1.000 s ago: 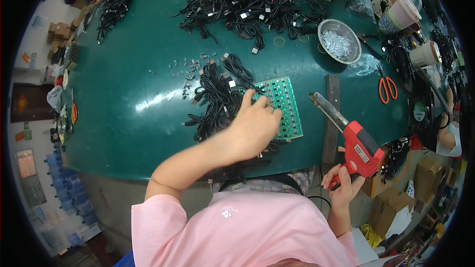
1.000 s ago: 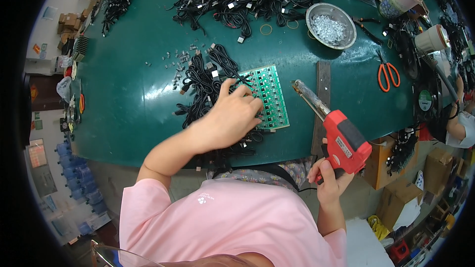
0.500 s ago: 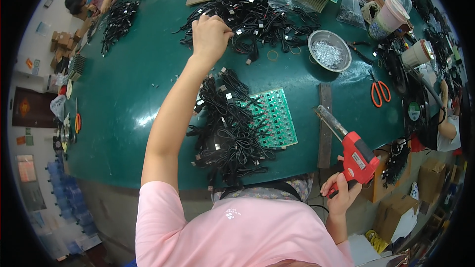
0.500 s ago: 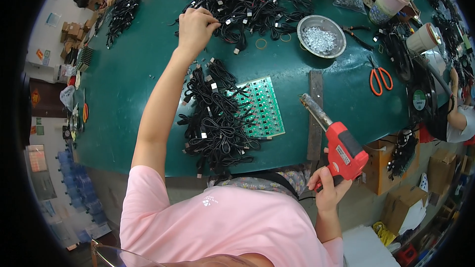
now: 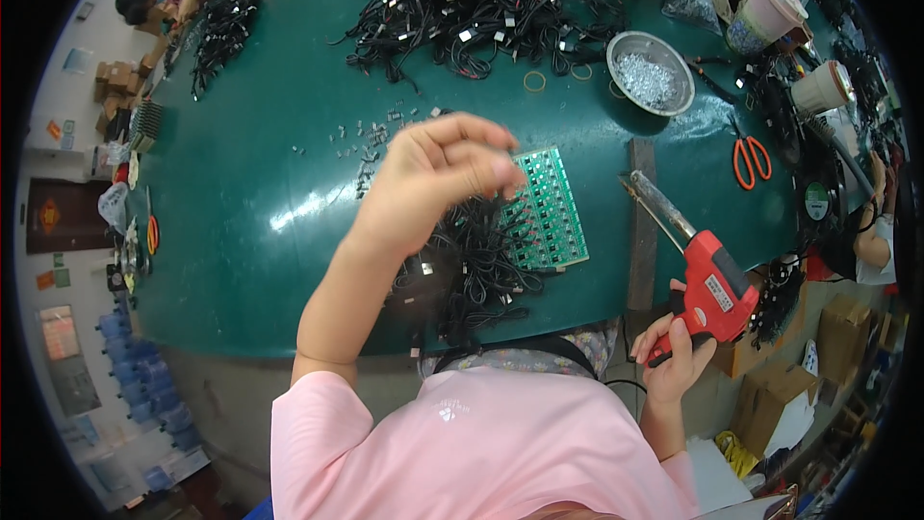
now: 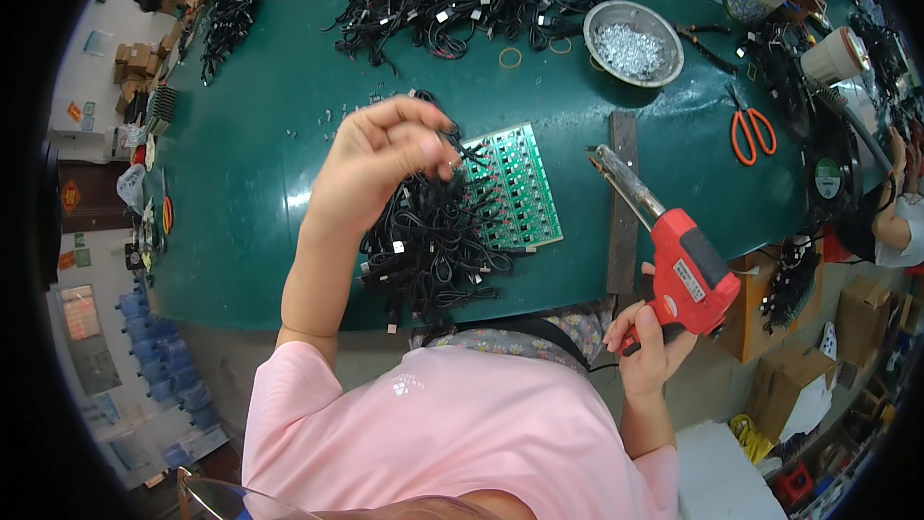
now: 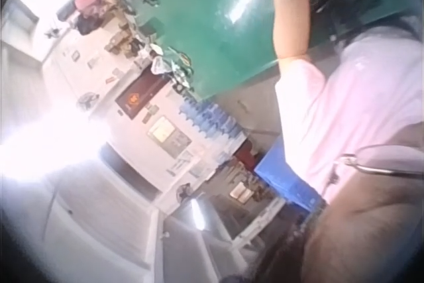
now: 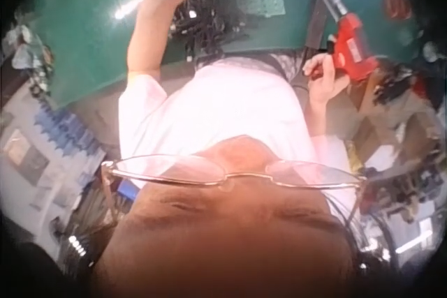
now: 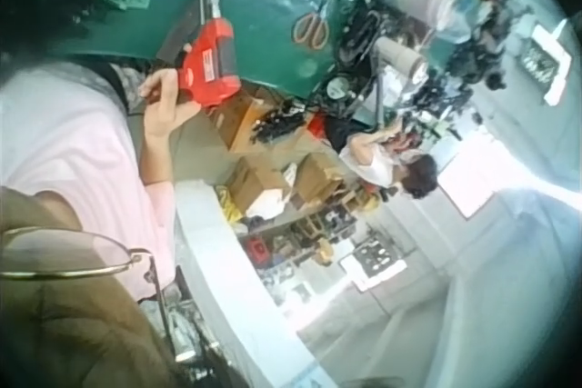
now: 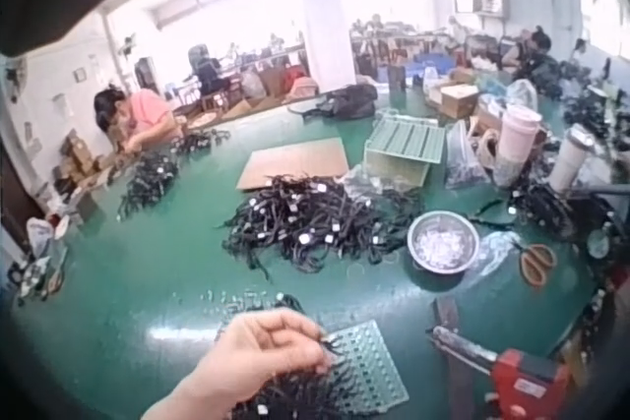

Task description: Soldering components and wire leads onto a green circuit board using a soldering iron.

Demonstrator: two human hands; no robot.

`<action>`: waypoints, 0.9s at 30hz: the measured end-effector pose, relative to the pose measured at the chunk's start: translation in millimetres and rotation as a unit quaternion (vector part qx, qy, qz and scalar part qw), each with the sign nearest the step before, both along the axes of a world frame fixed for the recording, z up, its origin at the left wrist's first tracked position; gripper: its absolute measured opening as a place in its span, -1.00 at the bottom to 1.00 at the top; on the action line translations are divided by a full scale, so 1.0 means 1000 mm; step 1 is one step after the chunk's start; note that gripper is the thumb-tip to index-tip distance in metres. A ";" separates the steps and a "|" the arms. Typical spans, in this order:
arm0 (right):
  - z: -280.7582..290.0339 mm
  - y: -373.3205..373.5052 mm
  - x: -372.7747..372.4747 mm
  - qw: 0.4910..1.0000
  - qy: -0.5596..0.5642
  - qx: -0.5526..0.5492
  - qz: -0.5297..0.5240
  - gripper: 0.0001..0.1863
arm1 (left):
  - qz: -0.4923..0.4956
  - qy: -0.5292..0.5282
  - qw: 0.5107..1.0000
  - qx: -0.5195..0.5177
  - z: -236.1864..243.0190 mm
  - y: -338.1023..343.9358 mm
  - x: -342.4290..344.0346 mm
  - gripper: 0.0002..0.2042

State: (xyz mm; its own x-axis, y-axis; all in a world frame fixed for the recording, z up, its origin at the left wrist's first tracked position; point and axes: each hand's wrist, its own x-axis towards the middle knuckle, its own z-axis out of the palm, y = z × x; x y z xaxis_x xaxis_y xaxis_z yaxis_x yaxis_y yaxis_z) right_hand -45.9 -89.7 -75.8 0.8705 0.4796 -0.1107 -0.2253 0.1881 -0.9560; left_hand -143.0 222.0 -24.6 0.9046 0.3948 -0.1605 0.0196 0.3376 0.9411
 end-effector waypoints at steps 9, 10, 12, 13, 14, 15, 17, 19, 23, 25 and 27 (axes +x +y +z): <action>0.020 0.050 -0.016 0.994 0.005 -0.075 0.075 -0.48 | -0.081 0.134 0.984 0.086 -0.013 -0.077 -0.017 -0.90; 0.021 0.060 -0.018 0.996 -0.010 -0.072 0.060 -0.51 | -0.093 0.139 0.978 0.121 -0.015 -0.080 -0.017 -0.89; 0.022 0.069 -0.020 0.996 -0.024 -0.070 0.046 -0.53 | -0.105 0.144 0.972 0.156 -0.017 -0.084 -0.018 -0.89; 0.023 0.072 -0.020 0.994 -0.055 -0.072 0.062 -0.60 | -0.115 0.130 0.973 0.155 -0.019 -0.085 -0.019 -0.89; 0.023 0.073 -0.020 0.991 -0.086 -0.073 0.078 -0.66 | -0.126 0.116 0.973 0.154 -0.020 -0.086 -0.021 -0.89; 0.020 0.069 -0.020 0.992 -0.065 -0.071 0.087 -0.75 | -0.123 0.110 0.972 0.170 -0.020 -0.088 -0.021 -0.89; 0.020 0.069 -0.020 0.988 -0.079 -0.091 0.092 -0.79 | -0.123 0.107 0.969 0.188 -0.018 -0.088 -0.022 -0.89; 0.020 0.068 -0.020 0.985 -0.094 -0.111 0.098 -0.82 | -0.122 0.104 0.965 0.208 -0.019 -0.088 -0.023 -0.88; 0.022 0.065 -0.023 0.977 -0.089 -0.156 0.110 -0.87 | -0.112 0.125 0.972 0.165 -0.023 -0.090 -0.025 -0.89; 0.023 0.064 -0.025 0.974 -0.090 -0.172 0.117 -0.88 | -0.111 0.133 0.973 0.150 -0.022 -0.091 -0.024 -0.91; 0.023 0.064 -0.027 0.976 -0.045 -0.175 0.119 -0.91 | -0.119 0.170 0.966 0.152 -0.016 -0.090 -0.024 -0.90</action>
State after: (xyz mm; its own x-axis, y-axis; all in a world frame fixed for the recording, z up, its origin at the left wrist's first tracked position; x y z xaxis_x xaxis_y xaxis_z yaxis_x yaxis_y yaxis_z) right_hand -72.7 -25.9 -52.8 0.7527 0.6162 -0.2318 -0.1341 -0.2012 -0.9703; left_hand -166.7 132.0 -40.7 0.8908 0.2576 -0.3742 0.3887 -0.0058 0.9213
